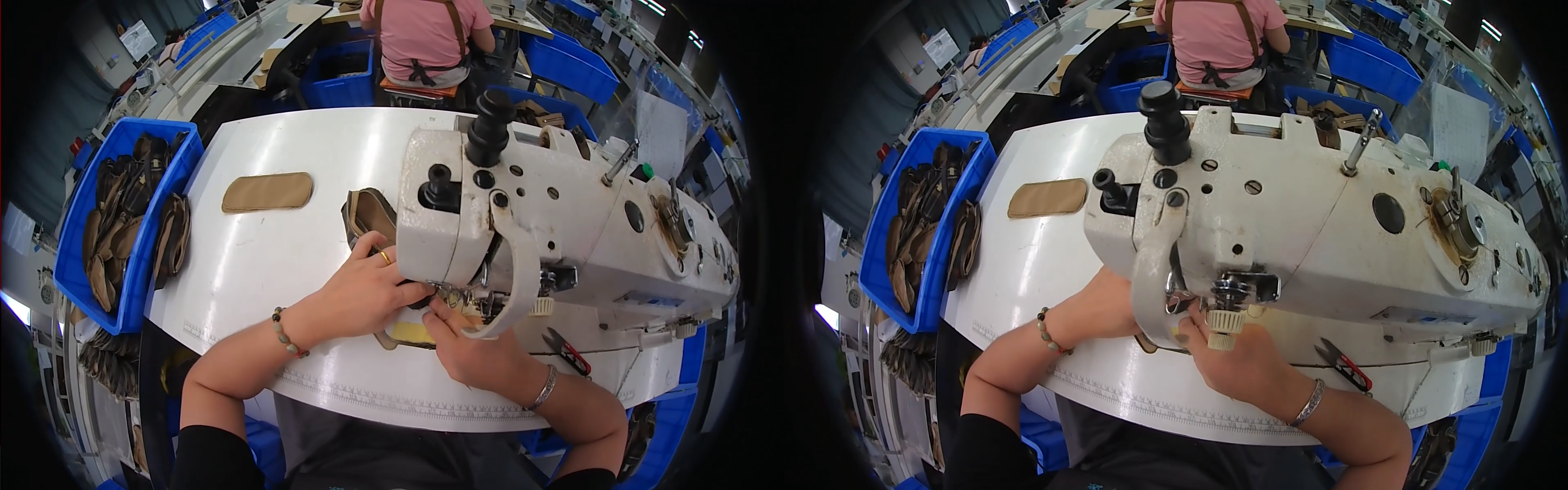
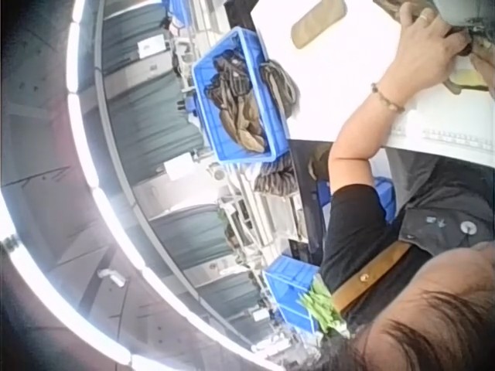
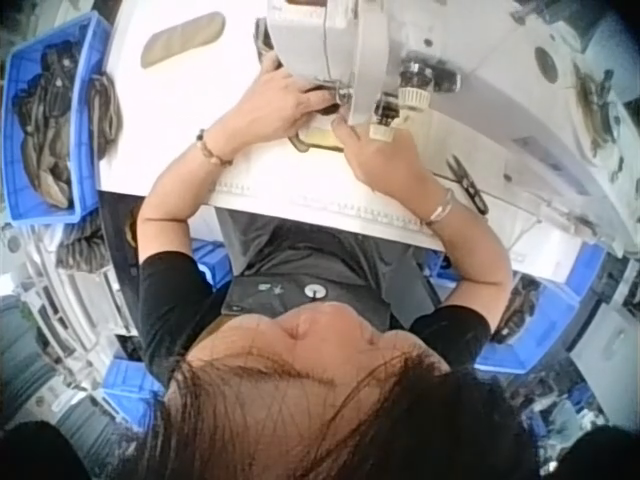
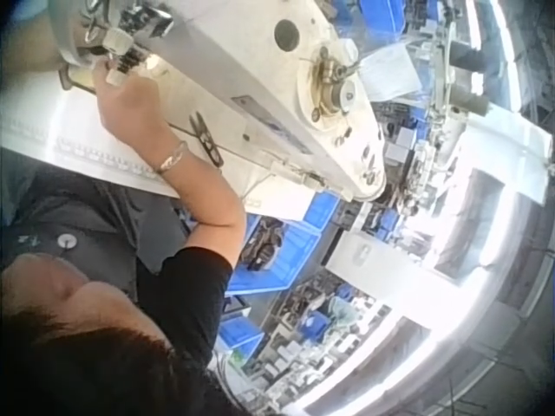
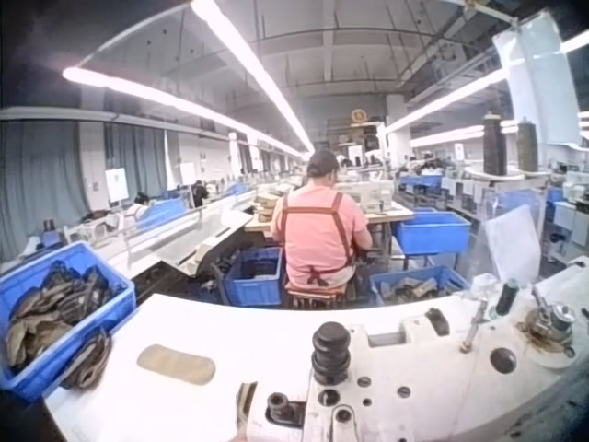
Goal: The recorder uses an industrial sewing machine to stitch together components of leather shoes.
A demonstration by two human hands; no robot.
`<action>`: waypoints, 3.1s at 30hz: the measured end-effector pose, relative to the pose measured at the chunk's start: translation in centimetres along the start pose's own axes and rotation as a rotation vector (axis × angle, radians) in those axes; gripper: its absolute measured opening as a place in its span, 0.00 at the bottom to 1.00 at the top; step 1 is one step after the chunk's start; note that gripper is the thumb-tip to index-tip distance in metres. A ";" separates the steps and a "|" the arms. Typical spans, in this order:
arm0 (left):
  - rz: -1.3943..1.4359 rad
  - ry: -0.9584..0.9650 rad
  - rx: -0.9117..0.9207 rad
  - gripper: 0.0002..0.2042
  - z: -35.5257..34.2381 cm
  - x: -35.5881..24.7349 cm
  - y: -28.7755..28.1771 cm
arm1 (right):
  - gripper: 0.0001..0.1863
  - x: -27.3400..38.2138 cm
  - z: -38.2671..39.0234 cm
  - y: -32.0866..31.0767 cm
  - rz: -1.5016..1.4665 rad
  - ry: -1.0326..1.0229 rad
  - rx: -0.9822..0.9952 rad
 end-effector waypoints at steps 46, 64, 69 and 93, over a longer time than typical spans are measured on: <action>-0.533 0.206 -0.209 0.14 1.4 -3.8 -0.5 | 0.09 -3.5 1.0 0.9 -0.140 0.284 -0.121; -0.443 0.222 -0.036 0.15 0.9 -4.1 0.6 | 0.09 -3.8 1.5 2.7 -0.251 0.359 0.006; -0.525 0.232 0.017 0.14 0.7 -4.8 0.7 | 0.09 -2.9 1.1 2.2 -0.116 0.248 -0.013; -0.185 0.055 -0.057 0.11 -0.7 -1.7 -0.6 | 0.06 -1.8 0.7 0.0 -0.135 0.127 -0.058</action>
Point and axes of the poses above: each hand's wrist, its own z-axis away from the middle knuckle, its own y-axis out of the palm, x = y × z, the point moved 7 cm from there along -z, towards the middle knuckle, and after that the axes turned 1 degree about y, right-handed, at the moved point
